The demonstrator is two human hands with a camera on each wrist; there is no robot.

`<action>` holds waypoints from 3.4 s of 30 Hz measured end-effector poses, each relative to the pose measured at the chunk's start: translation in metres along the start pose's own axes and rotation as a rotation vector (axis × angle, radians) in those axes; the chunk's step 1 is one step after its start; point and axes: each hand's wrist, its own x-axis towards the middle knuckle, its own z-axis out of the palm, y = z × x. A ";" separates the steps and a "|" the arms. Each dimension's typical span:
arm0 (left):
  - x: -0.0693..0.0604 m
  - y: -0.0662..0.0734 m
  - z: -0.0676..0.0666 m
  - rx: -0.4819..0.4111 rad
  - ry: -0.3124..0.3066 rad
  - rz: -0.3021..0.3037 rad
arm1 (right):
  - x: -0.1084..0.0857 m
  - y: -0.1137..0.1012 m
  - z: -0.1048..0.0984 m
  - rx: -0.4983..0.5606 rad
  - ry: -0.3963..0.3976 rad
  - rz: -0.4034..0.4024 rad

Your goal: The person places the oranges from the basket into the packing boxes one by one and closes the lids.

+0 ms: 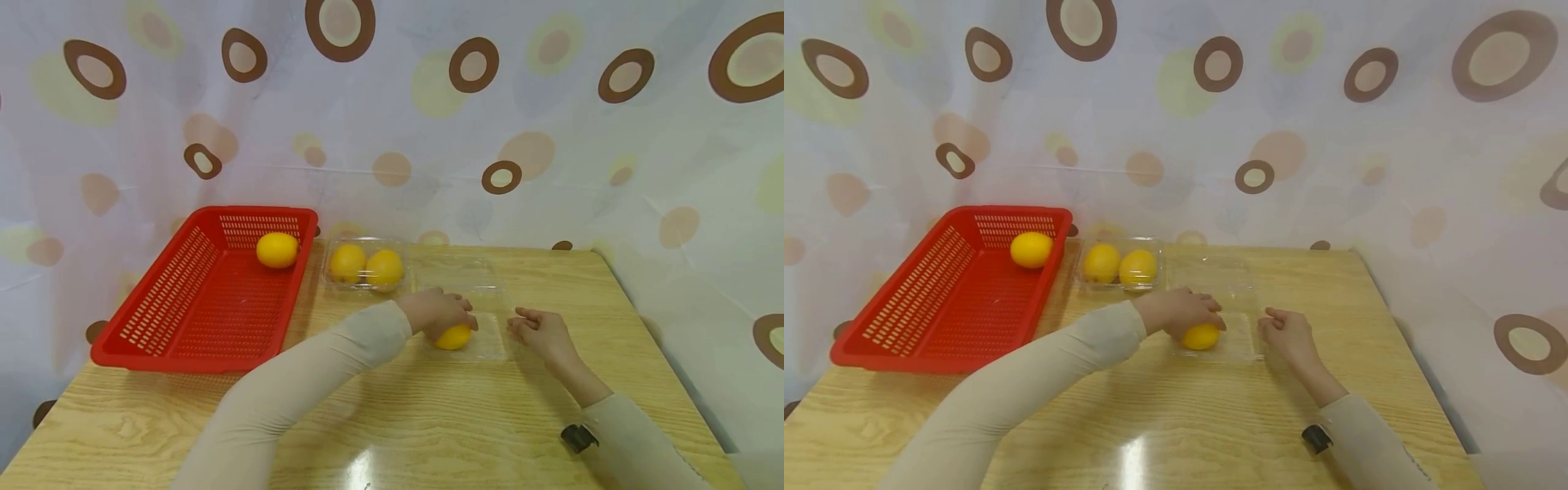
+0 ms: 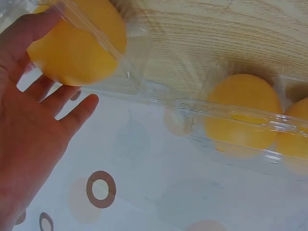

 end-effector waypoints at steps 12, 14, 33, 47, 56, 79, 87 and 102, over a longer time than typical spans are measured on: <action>-0.002 0.007 -0.010 0.082 0.024 -0.016 | -0.002 0.000 -0.002 -0.007 -0.005 -0.015; -0.003 0.007 -0.012 0.093 0.022 -0.016 | -0.002 0.000 -0.002 -0.004 -0.009 -0.009; -0.119 -0.121 -0.024 -0.512 0.615 0.039 | 0.001 0.002 0.000 0.008 -0.006 -0.010; -0.178 -0.218 0.051 -0.652 0.553 -0.603 | 0.001 0.003 -0.001 0.046 -0.006 -0.024; -0.176 -0.237 0.092 -0.642 0.306 -0.671 | 0.006 -0.001 0.004 0.038 -0.009 -0.029; -0.161 -0.230 0.100 -0.678 0.129 -0.697 | 0.000 0.003 -0.001 0.053 -0.012 -0.047; -0.175 -0.213 0.095 -0.778 0.063 -0.796 | -0.001 0.003 0.000 0.034 -0.004 -0.037; -0.180 -0.217 0.099 -0.638 0.081 -0.714 | -0.001 0.002 0.000 -0.008 -0.005 -0.052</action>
